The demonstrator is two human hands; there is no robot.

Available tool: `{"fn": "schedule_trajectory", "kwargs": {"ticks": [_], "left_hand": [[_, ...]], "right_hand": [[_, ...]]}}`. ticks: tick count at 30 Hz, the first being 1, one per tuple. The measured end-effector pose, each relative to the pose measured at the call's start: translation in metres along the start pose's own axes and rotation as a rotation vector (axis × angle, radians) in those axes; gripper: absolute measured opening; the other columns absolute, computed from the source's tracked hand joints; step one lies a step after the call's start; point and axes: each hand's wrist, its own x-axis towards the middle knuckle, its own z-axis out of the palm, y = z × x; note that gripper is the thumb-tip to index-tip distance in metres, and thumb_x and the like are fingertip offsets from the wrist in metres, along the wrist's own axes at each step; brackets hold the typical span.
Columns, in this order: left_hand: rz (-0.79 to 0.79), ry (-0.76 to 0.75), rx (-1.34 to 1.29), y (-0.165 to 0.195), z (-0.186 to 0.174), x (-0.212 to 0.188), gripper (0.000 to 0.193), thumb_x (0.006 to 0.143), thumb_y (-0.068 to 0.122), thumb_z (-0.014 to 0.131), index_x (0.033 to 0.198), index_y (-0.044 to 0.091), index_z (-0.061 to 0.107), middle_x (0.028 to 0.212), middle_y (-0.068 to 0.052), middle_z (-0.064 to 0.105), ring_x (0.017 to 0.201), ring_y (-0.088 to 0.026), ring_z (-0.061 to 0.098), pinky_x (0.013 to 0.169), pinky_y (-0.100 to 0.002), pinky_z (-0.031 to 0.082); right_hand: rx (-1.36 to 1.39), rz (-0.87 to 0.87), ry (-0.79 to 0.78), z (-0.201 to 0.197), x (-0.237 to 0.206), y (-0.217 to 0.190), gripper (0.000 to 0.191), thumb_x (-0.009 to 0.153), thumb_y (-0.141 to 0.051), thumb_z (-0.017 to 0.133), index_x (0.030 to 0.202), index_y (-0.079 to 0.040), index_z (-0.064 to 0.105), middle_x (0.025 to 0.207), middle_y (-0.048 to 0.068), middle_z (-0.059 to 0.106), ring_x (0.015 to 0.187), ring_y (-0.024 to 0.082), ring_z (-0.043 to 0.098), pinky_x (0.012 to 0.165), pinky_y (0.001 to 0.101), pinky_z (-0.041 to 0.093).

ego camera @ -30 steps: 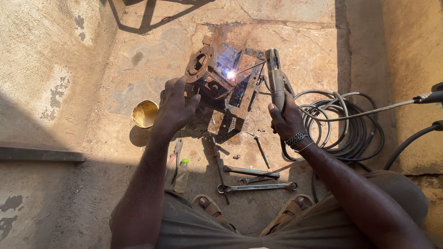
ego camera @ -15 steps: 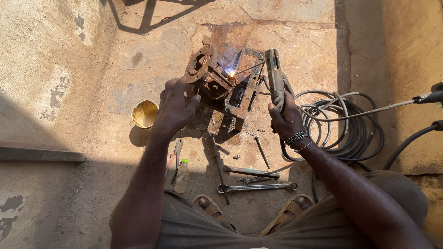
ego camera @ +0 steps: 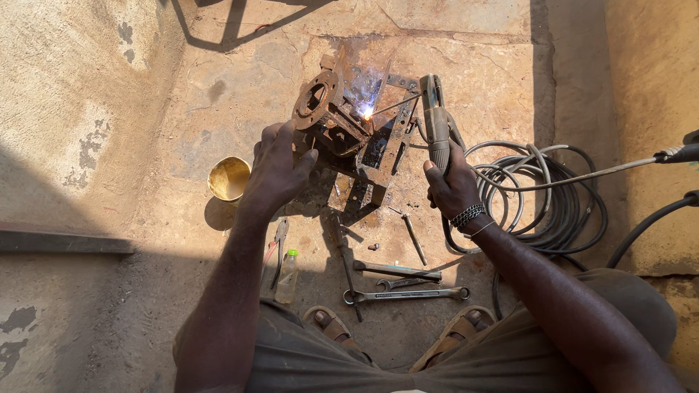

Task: The person welds a rusty metal assembly using a handheld welding torch, creating bright sparks. They pause to apply liquid from a small bottle onto the weld area, then resume welding. The person uses pliers to hold and adjust the metal parts during the process.

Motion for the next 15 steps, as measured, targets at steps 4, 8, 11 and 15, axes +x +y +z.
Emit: {"fn": "schedule_trajectory", "kwargs": {"ticks": [4, 8, 11, 15], "left_hand": [[0.069, 0.034, -0.012, -0.0043, 0.0021, 0.0003, 0.069, 0.094, 0.032, 0.069, 0.151, 0.012, 0.036, 0.145, -0.018, 0.038, 0.134, -0.038, 0.042, 0.112, -0.052, 0.039], [0.051, 0.023, 0.001, -0.0082, 0.0045, 0.0019, 0.07, 0.094, 0.033, 0.069, 0.151, 0.012, 0.035, 0.146, -0.018, 0.037, 0.135, -0.039, 0.041, 0.112, -0.052, 0.039], [0.045, 0.009, -0.003, -0.0088, 0.0054, 0.0023, 0.07, 0.095, 0.033, 0.068, 0.152, 0.012, 0.034, 0.146, -0.018, 0.036, 0.135, -0.039, 0.041, 0.112, -0.052, 0.039], [0.029, 0.0, 0.008, -0.0066, 0.0034, 0.0027, 0.072, 0.095, 0.034, 0.068, 0.153, 0.011, 0.032, 0.15, -0.02, 0.034, 0.138, -0.04, 0.039, 0.112, -0.052, 0.038]], "right_hand": [[0.006, 0.013, 0.005, 0.0014, 0.0015, 0.0011, 0.059, 0.101, -0.025, 0.057, 0.15, -0.001, 0.035, 0.076, 0.011, 0.066, 0.05, 0.016, 0.067, 0.038, 0.0297, 0.056], [0.007, 0.001, 0.012, 0.0022, 0.0021, 0.0019, 0.06, 0.101, -0.024, 0.057, 0.15, 0.0, 0.035, 0.076, 0.011, 0.066, 0.05, 0.015, 0.067, 0.038, 0.0293, 0.056], [0.004, -0.006, 0.008, 0.0014, 0.0016, 0.0016, 0.059, 0.101, -0.024, 0.057, 0.15, 0.0, 0.034, 0.076, 0.011, 0.066, 0.05, 0.015, 0.067, 0.038, 0.0293, 0.056], [-0.008, -0.007, 0.007, 0.0009, 0.001, -0.0009, 0.059, 0.101, -0.024, 0.057, 0.15, 0.0, 0.035, 0.075, 0.011, 0.066, 0.05, 0.016, 0.067, 0.038, 0.0296, 0.056]]}}
